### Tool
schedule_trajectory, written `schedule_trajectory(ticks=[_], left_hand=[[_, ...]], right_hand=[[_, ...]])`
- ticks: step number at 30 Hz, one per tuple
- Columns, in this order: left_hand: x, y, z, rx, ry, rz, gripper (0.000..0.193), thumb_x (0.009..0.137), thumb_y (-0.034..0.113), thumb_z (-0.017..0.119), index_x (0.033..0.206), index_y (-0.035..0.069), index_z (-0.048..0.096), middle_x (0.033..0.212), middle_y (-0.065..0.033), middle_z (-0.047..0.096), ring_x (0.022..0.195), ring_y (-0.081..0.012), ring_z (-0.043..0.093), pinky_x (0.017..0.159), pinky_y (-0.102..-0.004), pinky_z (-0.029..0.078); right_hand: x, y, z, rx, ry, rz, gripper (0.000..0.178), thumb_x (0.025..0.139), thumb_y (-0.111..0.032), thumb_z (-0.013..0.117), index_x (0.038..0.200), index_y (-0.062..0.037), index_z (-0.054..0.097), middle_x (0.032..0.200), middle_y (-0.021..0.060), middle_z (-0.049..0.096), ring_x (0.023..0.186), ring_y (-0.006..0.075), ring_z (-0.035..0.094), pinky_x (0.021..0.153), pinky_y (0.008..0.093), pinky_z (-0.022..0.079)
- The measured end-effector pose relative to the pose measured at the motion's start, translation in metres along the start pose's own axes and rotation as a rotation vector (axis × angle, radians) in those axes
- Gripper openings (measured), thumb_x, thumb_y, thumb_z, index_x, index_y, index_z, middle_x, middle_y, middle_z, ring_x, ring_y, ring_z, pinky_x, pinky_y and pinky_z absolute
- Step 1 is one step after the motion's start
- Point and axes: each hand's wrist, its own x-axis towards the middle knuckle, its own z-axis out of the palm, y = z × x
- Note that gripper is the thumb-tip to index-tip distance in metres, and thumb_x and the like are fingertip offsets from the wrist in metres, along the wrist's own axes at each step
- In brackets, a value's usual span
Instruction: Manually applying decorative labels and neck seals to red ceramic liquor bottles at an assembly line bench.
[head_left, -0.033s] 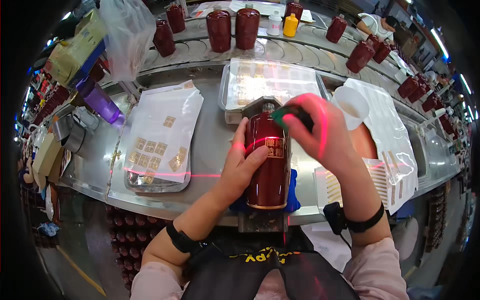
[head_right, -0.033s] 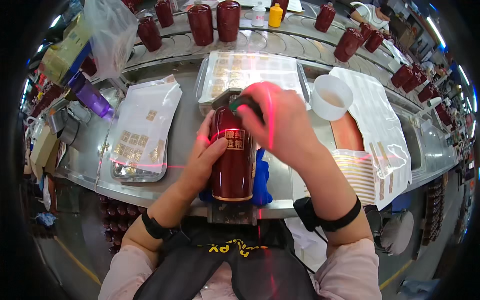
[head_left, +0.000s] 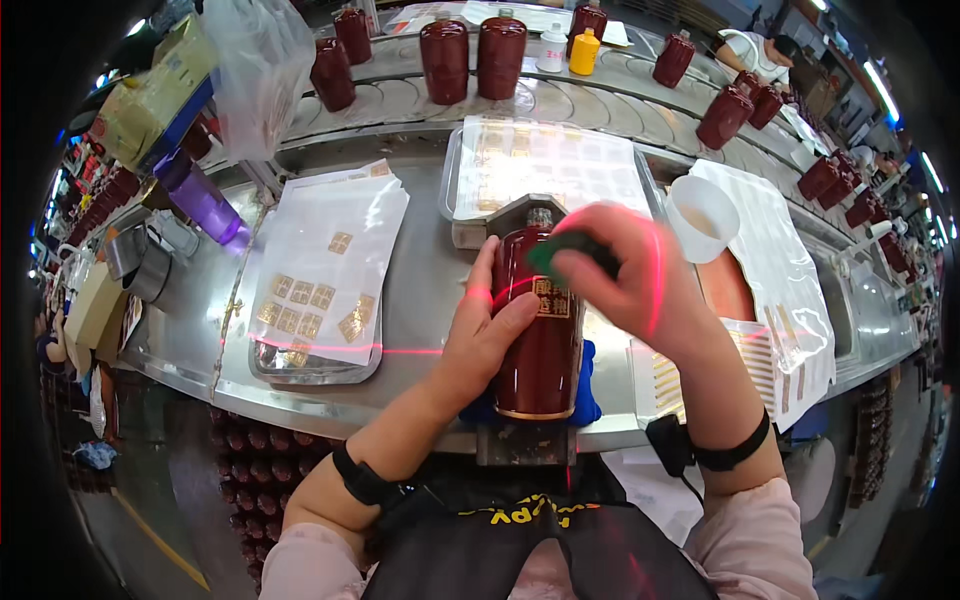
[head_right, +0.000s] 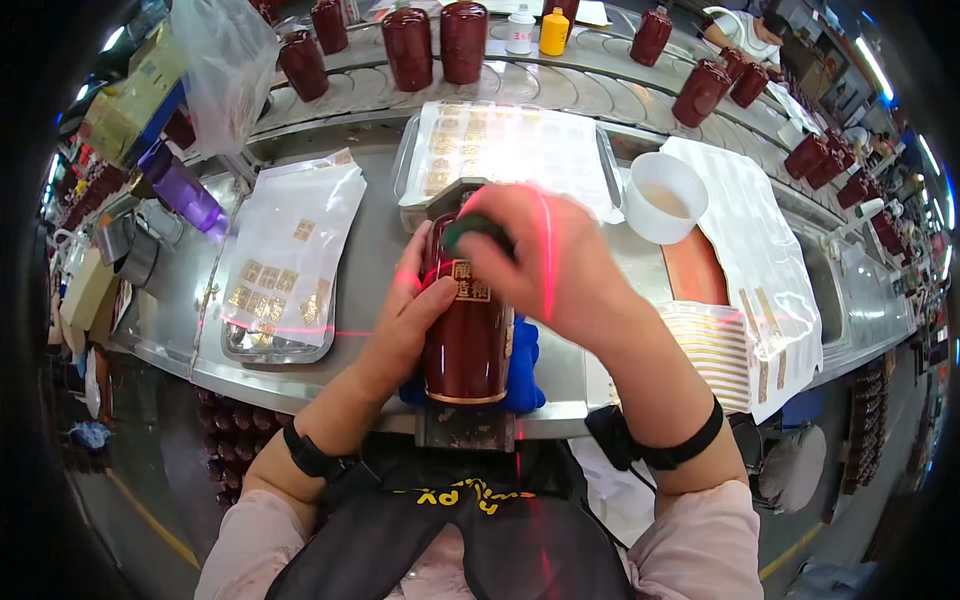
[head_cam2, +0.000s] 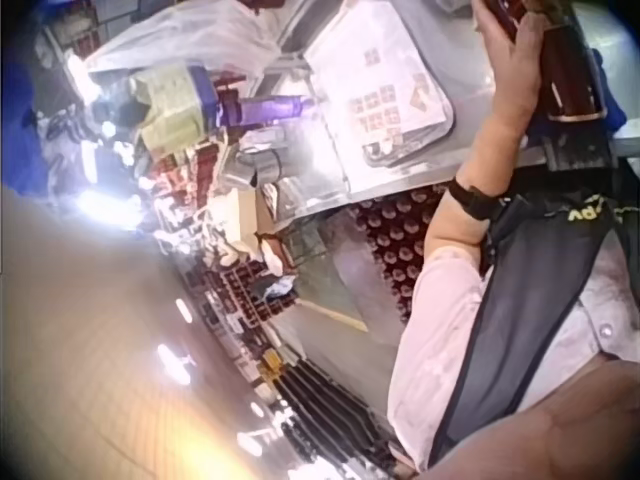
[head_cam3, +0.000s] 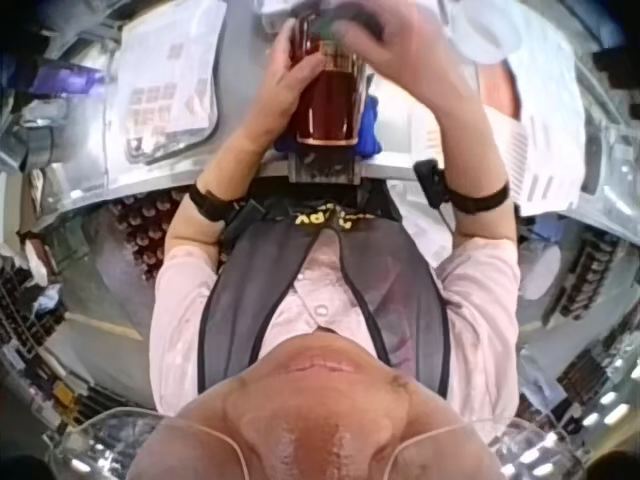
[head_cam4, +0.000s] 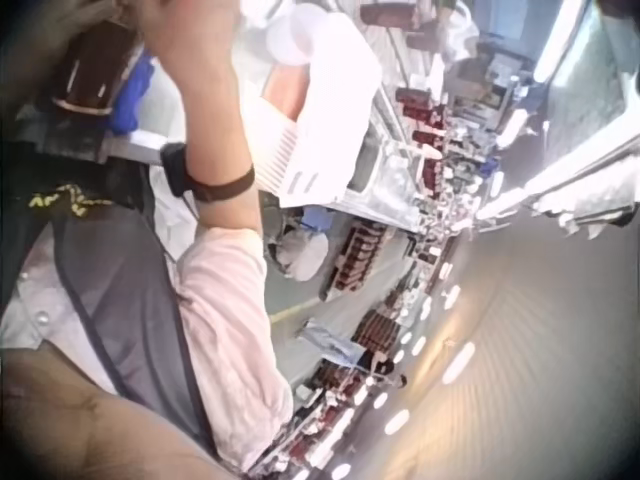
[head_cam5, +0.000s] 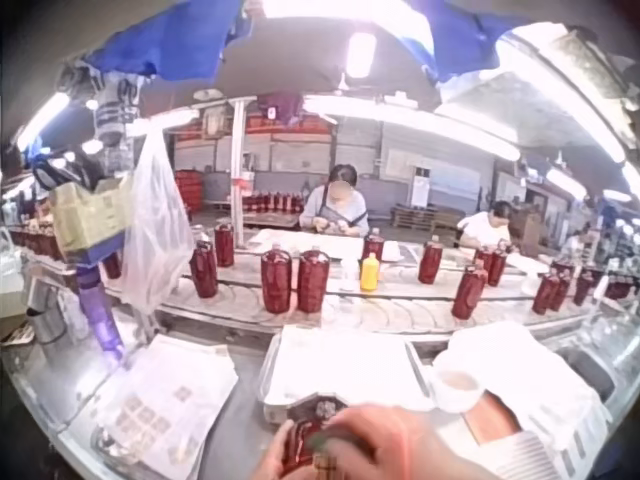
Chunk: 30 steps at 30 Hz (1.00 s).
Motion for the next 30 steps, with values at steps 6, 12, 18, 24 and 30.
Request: schedule_trajectory(ticks=[6,12,18,24,30], left_hand=[[-0.001,-0.013,-0.019,-0.055,-0.043,-0.026,0.076,0.102,0.04,0.043,0.149,-0.007,0.009,0.146,-0.0175,0.035,0.133,-0.0209,0.036,0.111,-0.0323,0.026],[0.001,-0.009,-0.01,-0.131,-0.046,-0.043,0.073,0.101,0.035,0.046,0.151,-0.001,0.008,0.146,-0.0152,0.036,0.132,-0.0215,0.04,0.11,-0.035,0.032],[0.005,0.002,-0.004,-0.028,0.018,-0.047,0.077,0.094,0.027,0.057,0.147,-0.009,0.014,0.139,-0.0186,0.042,0.125,-0.0202,0.044,0.107,-0.0318,0.032],[0.005,-0.002,-0.003,0.002,0.048,-0.004,0.081,0.092,0.027,0.061,0.148,-0.009,0.014,0.137,-0.0196,0.044,0.124,-0.0208,0.045,0.106,-0.0317,0.034],[0.006,-0.005,-0.002,0.402,0.142,0.284,0.07,0.096,0.034,0.055,0.145,-0.007,0.026,0.138,-0.0186,0.047,0.131,-0.0309,0.037,0.114,-0.042,0.02]], right_hand=[[-0.029,-0.011,0.009,-0.38,-0.002,-0.418,0.023,0.066,-0.013,0.07,0.087,-0.0192,0.064,0.07,0.0002,0.039,0.061,0.0166,0.048,0.071,0.0359,0.031],[0.005,0.014,0.006,0.025,0.069,0.076,0.018,0.076,-0.013,0.073,0.091,-0.0045,0.065,0.077,0.0134,0.06,0.071,0.0324,0.061,0.063,0.0395,0.046],[-0.044,0.0,0.012,-0.284,0.16,-0.224,0.033,0.066,-0.006,0.074,0.097,-0.0148,0.069,0.08,-0.0004,0.053,0.075,0.0205,0.053,0.08,0.0388,0.035],[-0.05,0.008,0.013,0.235,0.061,0.208,0.018,0.081,-0.006,0.07,0.098,-0.0045,0.064,0.082,0.0058,0.06,0.074,0.0148,0.057,0.067,0.0281,0.046],[-0.057,0.009,0.037,0.722,0.327,0.559,0.013,0.095,-0.01,0.06,0.105,-0.0026,0.06,0.086,-0.0002,0.062,0.075,0.0042,0.056,0.066,0.0192,0.047]])
